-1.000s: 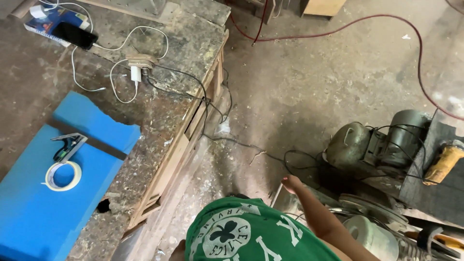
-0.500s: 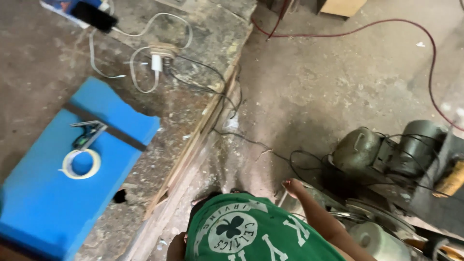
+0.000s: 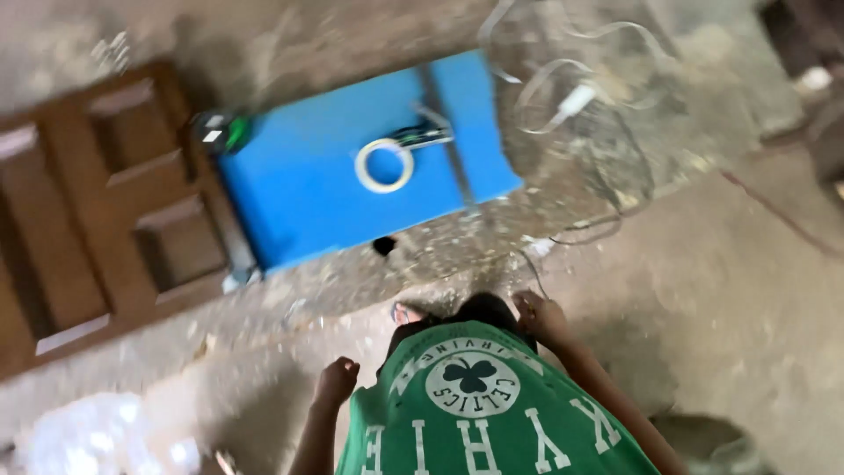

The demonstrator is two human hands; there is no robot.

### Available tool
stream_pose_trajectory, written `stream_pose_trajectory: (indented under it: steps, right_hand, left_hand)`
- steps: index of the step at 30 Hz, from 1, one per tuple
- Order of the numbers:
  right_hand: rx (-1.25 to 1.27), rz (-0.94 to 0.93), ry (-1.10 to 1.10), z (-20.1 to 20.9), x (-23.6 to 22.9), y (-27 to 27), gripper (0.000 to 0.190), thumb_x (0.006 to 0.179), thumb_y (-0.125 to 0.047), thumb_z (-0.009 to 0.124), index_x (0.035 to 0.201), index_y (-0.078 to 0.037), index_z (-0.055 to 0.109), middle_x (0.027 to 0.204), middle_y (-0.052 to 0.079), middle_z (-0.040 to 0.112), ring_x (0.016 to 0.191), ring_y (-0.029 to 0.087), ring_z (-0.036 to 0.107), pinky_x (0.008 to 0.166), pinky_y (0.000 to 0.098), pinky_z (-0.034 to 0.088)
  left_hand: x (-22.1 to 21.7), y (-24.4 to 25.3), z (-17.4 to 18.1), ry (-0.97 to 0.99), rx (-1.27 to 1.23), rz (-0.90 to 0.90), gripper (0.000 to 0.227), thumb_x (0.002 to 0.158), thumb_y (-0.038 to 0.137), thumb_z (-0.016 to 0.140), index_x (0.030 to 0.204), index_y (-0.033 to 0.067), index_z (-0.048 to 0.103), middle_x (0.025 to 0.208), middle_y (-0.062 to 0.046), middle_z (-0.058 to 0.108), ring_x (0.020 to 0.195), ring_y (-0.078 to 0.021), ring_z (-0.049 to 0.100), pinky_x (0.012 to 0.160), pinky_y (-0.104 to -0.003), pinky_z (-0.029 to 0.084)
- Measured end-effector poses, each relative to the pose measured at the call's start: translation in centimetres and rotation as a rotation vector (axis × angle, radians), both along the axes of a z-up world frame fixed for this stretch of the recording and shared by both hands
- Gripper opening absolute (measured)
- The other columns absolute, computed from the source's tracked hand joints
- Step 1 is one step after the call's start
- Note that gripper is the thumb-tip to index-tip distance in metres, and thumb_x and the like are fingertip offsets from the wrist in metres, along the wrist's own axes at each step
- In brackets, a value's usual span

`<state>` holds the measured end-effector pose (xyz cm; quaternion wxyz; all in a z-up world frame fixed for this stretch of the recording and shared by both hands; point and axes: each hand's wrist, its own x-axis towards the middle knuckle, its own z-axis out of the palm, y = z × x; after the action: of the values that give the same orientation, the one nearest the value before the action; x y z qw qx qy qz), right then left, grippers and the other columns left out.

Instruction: Measuring and marking a wooden door panel for hardware installation using a square, tape measure, and pencil.

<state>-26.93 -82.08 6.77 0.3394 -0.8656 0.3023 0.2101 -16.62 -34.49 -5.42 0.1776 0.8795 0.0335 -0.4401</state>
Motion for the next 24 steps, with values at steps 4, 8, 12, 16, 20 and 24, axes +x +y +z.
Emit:
stream_pose_trajectory:
  steps: [4, 8, 12, 16, 20, 24]
  right_hand:
    - [0.067, 0.304, -0.297, 7.3, 8.4, 1.8, 0.033, 0.105, -0.025, 0.05, 0.132, -0.015, 0.066, 0.077, 0.007, 0.078, 0.063, 0.019, 0.076, 0.063, 0.0324, 0.064]
    - [-0.303, 0.607, -0.663, 10.8, 19.2, 2.5, 0.019, 0.106, -0.021, 0.056, 0.118, -0.012, 0.067, 0.076, 0.002, 0.067, 0.057, 0.014, 0.057, 0.047, 0.0255, 0.048]
    - [-0.354, 0.866, -1.054, 11.3, 28.5, 4.7, 0.025, 0.106, -0.019, 0.067, 0.126, -0.004, 0.064, 0.108, 0.017, 0.069, 0.097, 0.041, 0.062, 0.081, 0.0504, 0.053]
    - [-0.204, 1.038, -0.77, 10.5, 34.3, 7.5, 0.065, 0.09, -0.035, 0.082, 0.137, -0.008, 0.047, 0.168, 0.028, 0.025, 0.152, 0.053, 0.028, 0.114, 0.0657, 0.033]
    - [-0.258, 1.158, -0.748, 9.7, 38.4, 8.7, 0.079, 0.078, -0.044, 0.092, 0.126, -0.007, 0.042, 0.163, 0.036, 0.03, 0.14, 0.057, 0.041, 0.105, 0.0699, 0.032]
    - [-0.269, 1.148, -1.188, 8.0, 43.1, 9.6, 0.068, 0.073, -0.037, 0.097, 0.115, -0.011, 0.051, 0.151, 0.028, 0.056, 0.111, 0.045, 0.064, 0.083, 0.0571, 0.042]
  left_hand:
    - [-5.4, 1.4, -3.3, 0.023, 0.037, 0.205, 0.037, 0.091, 0.044, 0.057, 0.115, 0.0219, 0.074, 0.11, -0.01, 0.08, 0.105, -0.0319, 0.073, 0.09, -0.04, 0.056]
    - [-11.3, 0.6, -4.1, 0.14, 0.094, 0.409, 0.039, 0.088, 0.05, 0.057, 0.114, 0.0258, 0.073, 0.106, -0.007, 0.08, 0.104, -0.0296, 0.073, 0.088, -0.04, 0.056]
    - [-17.3, -1.3, -1.8, 0.13, 0.019, 0.612, 0.048, 0.085, 0.052, 0.056, 0.11, 0.0152, 0.073, 0.112, -0.012, 0.078, 0.104, -0.0348, 0.072, 0.082, -0.041, 0.053]
    - [-21.4, -5.0, -1.4, 0.225, 0.078, 0.798, 0.04, 0.086, 0.047, 0.059, 0.105, 0.0157, 0.074, 0.111, -0.014, 0.078, 0.11, -0.0358, 0.071, 0.088, -0.043, 0.054]
    - [-21.8, -10.3, 1.2, 0.263, 0.069, 0.82, 0.045, 0.095, 0.041, 0.047, 0.107, 0.0056, 0.072, 0.112, -0.023, 0.074, 0.109, -0.0439, 0.068, 0.09, -0.049, 0.053]
    - [-21.1, -16.9, 2.6, 0.288, 0.027, 0.993, 0.043, 0.095, 0.052, 0.052, 0.125, 0.0253, 0.069, 0.108, -0.018, 0.078, 0.11, -0.0395, 0.073, 0.096, -0.05, 0.059]
